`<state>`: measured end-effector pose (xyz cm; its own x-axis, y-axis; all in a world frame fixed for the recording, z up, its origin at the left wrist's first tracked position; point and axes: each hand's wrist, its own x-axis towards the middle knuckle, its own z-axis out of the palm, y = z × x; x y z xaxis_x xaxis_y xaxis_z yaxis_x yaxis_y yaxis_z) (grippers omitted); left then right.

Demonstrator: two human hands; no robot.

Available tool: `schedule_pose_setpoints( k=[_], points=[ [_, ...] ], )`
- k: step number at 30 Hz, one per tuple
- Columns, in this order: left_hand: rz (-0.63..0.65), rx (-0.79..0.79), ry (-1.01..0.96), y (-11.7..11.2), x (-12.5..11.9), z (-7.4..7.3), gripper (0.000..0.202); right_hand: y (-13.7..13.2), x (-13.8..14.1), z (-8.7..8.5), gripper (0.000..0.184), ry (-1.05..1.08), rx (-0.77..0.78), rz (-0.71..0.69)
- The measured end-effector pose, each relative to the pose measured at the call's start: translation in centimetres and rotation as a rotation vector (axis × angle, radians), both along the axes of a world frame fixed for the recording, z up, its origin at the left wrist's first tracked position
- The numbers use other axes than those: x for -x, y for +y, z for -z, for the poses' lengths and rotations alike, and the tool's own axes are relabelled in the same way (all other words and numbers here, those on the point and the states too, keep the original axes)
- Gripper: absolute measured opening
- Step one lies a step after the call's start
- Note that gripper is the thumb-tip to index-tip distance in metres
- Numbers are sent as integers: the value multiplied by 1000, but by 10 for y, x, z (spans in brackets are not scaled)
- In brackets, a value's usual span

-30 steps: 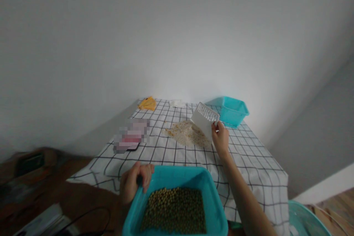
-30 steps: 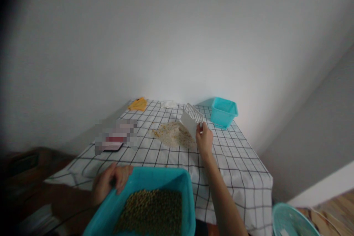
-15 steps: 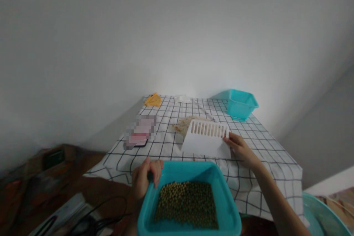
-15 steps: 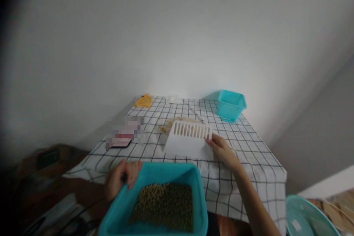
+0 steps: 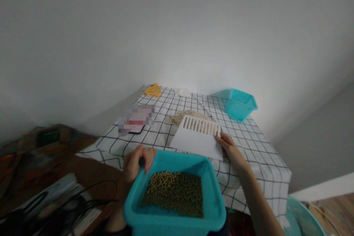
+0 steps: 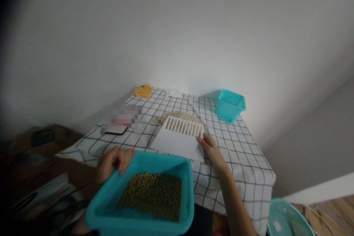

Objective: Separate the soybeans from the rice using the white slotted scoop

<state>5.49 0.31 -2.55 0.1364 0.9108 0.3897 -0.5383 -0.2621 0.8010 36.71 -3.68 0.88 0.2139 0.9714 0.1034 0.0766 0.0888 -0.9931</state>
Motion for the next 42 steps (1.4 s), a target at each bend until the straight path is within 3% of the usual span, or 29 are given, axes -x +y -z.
schedule_pose_setpoints(
  k=[3, 7, 12, 15, 20, 25, 29, 32, 36, 42],
  points=[
    [-7, 1, 2, -3, -2, -4, 63, -1, -1, 3, 38, 139, 19, 13],
    [-28, 5, -1, -3, -2, -4, 63, 6, -3, 9, 37, 220, -86, 107],
    [61, -55, 73, 4, 5, 5, 63, 9, -4, 9, 31, -158, -62, 73],
    [72, -57, 77, 7, 9, 10, 64, 7, -3, 7, 34, -242, -20, 52],
    [77, -37, 105, 7, 12, 11, 64, 3, -5, 10, 41, -99, 10, 184],
    [53, -45, 188, 8, 13, 8, 65, 4, -10, 16, 38, 33, 0, 87],
    [-29, -27, 102, 0, 3, -1, 65, 6, -8, 16, 40, 149, -37, 100],
    [-98, -4, 3, -7, -7, -8, 65, 9, -5, 14, 37, 280, -129, 175],
    [-85, 13, -38, -9, -11, -9, 64, 13, -5, 12, 28, 394, -249, 364],
    [-64, -11, 4, -6, -6, -5, 65, 16, -11, 19, 27, 326, -337, 449]
  ],
)
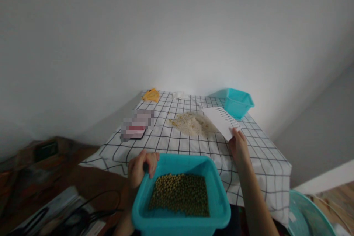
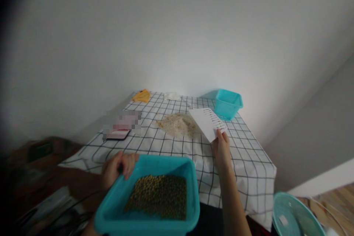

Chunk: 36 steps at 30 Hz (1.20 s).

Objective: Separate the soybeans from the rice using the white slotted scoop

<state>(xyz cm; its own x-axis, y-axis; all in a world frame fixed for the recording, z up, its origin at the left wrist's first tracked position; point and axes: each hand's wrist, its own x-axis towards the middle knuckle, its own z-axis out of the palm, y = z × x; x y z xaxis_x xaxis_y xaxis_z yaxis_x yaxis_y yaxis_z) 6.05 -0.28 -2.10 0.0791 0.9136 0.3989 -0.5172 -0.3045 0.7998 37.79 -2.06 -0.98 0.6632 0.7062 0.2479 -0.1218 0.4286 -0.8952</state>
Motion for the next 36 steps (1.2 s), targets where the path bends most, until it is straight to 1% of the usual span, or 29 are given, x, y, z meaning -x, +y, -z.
schedule_pose_setpoints(
  k=[3, 6, 9, 11, 13, 18, 21, 24, 30, 36],
  points=[
    [8, -22, 16, 1, 2, 0, 65, 1, -2, 6, 29, -47, 51, -2],
    [14, -23, 45, 2, 4, 1, 65, 3, -5, 11, 37, -122, 73, -33],
    [52, -28, 95, 6, 9, 6, 65, 6, -8, 15, 47, -159, 87, -68],
    [79, -40, 112, 10, 13, 11, 65, 7, -9, 16, 50, -165, 93, -86],
    [101, -53, 125, 12, 16, 15, 65, 7, -9, 16, 49, -158, 86, -74],
    [119, -36, 130, 11, 18, 17, 64, 5, -10, 17, 37, -61, 58, 76],
    [92, -32, 132, 11, 17, 16, 65, 5, -11, 18, 33, -28, 71, 100],
    [86, -38, 142, 12, 16, 16, 65, 5, -13, 20, 30, -55, 57, 130],
    [118, -50, 140, 14, 18, 17, 65, 3, -12, 20, 29, -156, 33, 95],
    [152, -66, 102, 15, 18, 18, 63, 2, -9, 13, 29, -83, 59, 57]
  ],
)
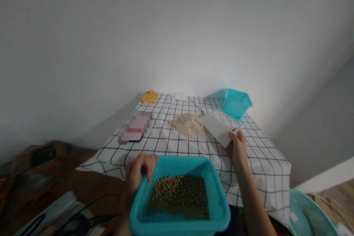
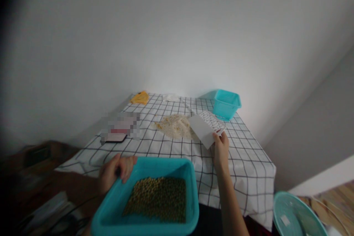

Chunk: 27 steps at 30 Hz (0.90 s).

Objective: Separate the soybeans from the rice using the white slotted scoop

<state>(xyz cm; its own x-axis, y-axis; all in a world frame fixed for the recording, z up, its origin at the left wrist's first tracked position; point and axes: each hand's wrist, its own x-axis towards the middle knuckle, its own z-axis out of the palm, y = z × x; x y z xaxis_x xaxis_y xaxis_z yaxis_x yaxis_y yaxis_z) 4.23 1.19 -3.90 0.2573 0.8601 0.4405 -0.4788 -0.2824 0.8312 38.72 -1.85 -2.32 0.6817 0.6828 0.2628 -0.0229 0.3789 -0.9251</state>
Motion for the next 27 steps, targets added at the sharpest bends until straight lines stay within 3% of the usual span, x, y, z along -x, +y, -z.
schedule_pose_setpoints(
  k=[12, 27],
  points=[
    [-18, 26, -21, -3, -2, 0, 63, -3, 5, -3, 38, -60, 17, -47],
    [25, 12, -21, -1, 3, 3, 64, -4, 7, -5, 33, -39, -55, -77]
  ],
)
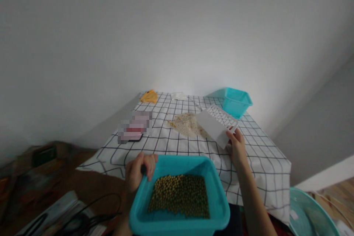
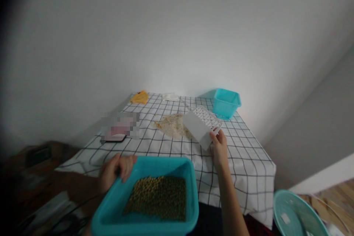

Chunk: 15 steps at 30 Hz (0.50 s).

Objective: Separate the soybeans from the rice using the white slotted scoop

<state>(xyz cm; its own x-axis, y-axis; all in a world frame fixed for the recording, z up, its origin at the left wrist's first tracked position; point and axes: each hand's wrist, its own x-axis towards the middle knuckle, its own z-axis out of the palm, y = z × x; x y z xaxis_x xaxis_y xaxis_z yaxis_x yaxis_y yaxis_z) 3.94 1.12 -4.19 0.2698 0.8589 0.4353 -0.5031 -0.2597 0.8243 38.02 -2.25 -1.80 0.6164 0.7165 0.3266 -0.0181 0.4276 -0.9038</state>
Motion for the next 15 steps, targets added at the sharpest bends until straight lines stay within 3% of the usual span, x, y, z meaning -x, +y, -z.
schedule_pose_setpoints(
  k=[7, 15],
  points=[
    [54, -45, 53, 6, 2, 0, 63, 0, -5, 1, 30, 38, -4, 152],
    [22, -19, 35, 0, 1, -2, 63, -8, 0, -6, 23, 75, -68, 327]
  ],
)
